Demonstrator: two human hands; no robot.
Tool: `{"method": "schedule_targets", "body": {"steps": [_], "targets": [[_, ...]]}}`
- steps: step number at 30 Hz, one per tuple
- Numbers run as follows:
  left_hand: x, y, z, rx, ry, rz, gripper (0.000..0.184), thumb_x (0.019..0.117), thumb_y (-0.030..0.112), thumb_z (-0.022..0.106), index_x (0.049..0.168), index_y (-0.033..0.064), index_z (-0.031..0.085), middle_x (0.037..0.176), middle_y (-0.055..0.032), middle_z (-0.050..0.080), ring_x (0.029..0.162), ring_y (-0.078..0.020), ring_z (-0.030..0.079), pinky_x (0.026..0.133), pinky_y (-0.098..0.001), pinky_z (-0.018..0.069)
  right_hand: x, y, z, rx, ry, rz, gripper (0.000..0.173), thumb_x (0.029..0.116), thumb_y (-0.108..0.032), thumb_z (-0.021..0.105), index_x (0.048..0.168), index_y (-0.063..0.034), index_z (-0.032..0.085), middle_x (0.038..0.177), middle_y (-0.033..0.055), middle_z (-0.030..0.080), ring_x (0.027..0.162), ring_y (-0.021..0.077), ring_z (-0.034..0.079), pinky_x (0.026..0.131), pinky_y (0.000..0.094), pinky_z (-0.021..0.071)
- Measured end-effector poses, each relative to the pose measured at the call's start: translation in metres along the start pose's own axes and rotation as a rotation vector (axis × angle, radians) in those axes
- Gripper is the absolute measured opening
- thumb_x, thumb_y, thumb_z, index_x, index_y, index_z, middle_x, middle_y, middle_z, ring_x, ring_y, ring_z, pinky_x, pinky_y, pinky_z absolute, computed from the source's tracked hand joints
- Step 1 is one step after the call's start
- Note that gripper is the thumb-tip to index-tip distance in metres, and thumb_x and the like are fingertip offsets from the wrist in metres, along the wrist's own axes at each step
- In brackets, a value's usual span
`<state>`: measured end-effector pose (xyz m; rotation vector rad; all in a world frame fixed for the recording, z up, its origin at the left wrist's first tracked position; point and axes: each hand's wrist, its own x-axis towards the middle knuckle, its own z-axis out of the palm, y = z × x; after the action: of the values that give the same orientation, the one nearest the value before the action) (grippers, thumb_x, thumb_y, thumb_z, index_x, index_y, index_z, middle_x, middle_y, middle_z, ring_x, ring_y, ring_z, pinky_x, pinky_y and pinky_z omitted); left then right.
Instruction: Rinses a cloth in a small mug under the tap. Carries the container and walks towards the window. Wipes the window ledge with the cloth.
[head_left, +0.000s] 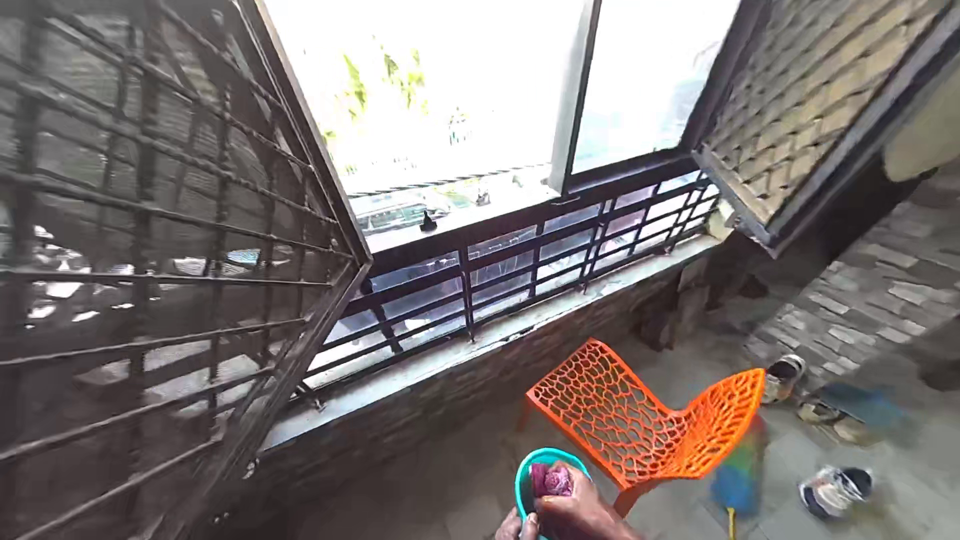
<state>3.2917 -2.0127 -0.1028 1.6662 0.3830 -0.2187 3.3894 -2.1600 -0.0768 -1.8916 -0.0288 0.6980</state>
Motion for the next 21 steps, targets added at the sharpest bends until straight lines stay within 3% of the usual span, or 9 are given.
{"method": "schedule_targets", "body": {"steps": [2, 5, 9, 14, 18, 21], "targets": [[0.022, 0.010, 0.010, 0.001, 0.056, -0.010, 0.036, 0.1057, 0.021, 0.048, 0.101, -0.0057, 0.071, 0.104, -0.0176, 0.069, 0.091, -0.0219, 0.066, 0.088, -0.0443, 0.0541, 0.023, -0.023, -0.025, -0.293, -0.094, -0.021, 0.060, 0.0742, -0.032, 0.081, 0.123, -0.0032, 0.062, 0.118, 0.0196, 0.064, 0.111, 0.0329, 0.063, 0.096, 0.0524, 0.0515], [0.064, 0.017, 0.014, -0.021, 0.113, -0.052, 0.037, 0.1055, 0.025, 0.048, 0.107, -0.0047, 0.072, 0.122, -0.0219, 0.066, 0.104, -0.0244, 0.066, 0.095, -0.0441, 0.0525, 0.065, -0.049, -0.046, -0.502, -0.188, -0.046, 0.062, 0.0805, -0.031, 0.077, 0.132, -0.0038, 0.056, 0.116, 0.0218, 0.067, 0.109, 0.0354, 0.066, 0.095, 0.0544, 0.0520], [0.095, 0.018, 0.019, -0.118, 0.217, -0.143, 0.035, 0.1055, 0.026, 0.048, 0.098, 0.0007, 0.071, 0.104, -0.0088, 0.069, 0.084, -0.0119, 0.063, 0.080, -0.0326, 0.0534, 0.120, -0.047, -0.054, -0.469, -0.294, -0.116, 0.071, 0.0811, -0.022, 0.073, 0.147, -0.0121, 0.049, 0.129, 0.0186, 0.065, 0.114, 0.0332, 0.066, 0.098, 0.0537, 0.0517], [0.135, 0.011, 0.002, -0.159, 0.287, -0.184, 0.034, 0.1062, 0.025, 0.048, 0.103, -0.0005, 0.070, 0.110, -0.0099, 0.068, 0.086, -0.0107, 0.064, 0.081, -0.0299, 0.0542, 0.176, -0.055, -0.035, -0.429, -0.396, -0.186, 0.055, 0.0831, -0.015, 0.066, 0.138, -0.0187, 0.063, 0.132, 0.0085, 0.067, 0.123, 0.0235, 0.063, 0.105, 0.0492, 0.0490], [0.174, 0.001, -0.025, -0.209, 0.358, -0.193, 0.033, 0.1064, 0.024, 0.048, 0.104, -0.0008, 0.070, 0.110, -0.0094, 0.067, 0.087, -0.0090, 0.063, 0.081, -0.0269, 0.0532, 0.224, -0.074, -0.006, -0.475, -0.315, -0.103, 0.047, 0.0859, -0.017, 0.069, 0.133, -0.0169, 0.066, 0.129, 0.0120, 0.068, 0.122, 0.0267, 0.063, 0.105, 0.0488, 0.0486], [0.209, -0.005, -0.047, -0.243, 0.401, -0.223, 0.033, 0.1074, 0.023, 0.047, 0.102, -0.0008, 0.069, 0.097, -0.0066, 0.065, 0.083, -0.0089, 0.061, 0.078, -0.0271, 0.0521, 0.271, -0.075, 0.021, -0.476, -0.273, -0.097, 0.049, 0.0865, -0.018, 0.073, 0.135, -0.0165, 0.065, 0.127, 0.0145, 0.068, 0.120, 0.0291, 0.064, 0.104, 0.0503, 0.0496]]}}
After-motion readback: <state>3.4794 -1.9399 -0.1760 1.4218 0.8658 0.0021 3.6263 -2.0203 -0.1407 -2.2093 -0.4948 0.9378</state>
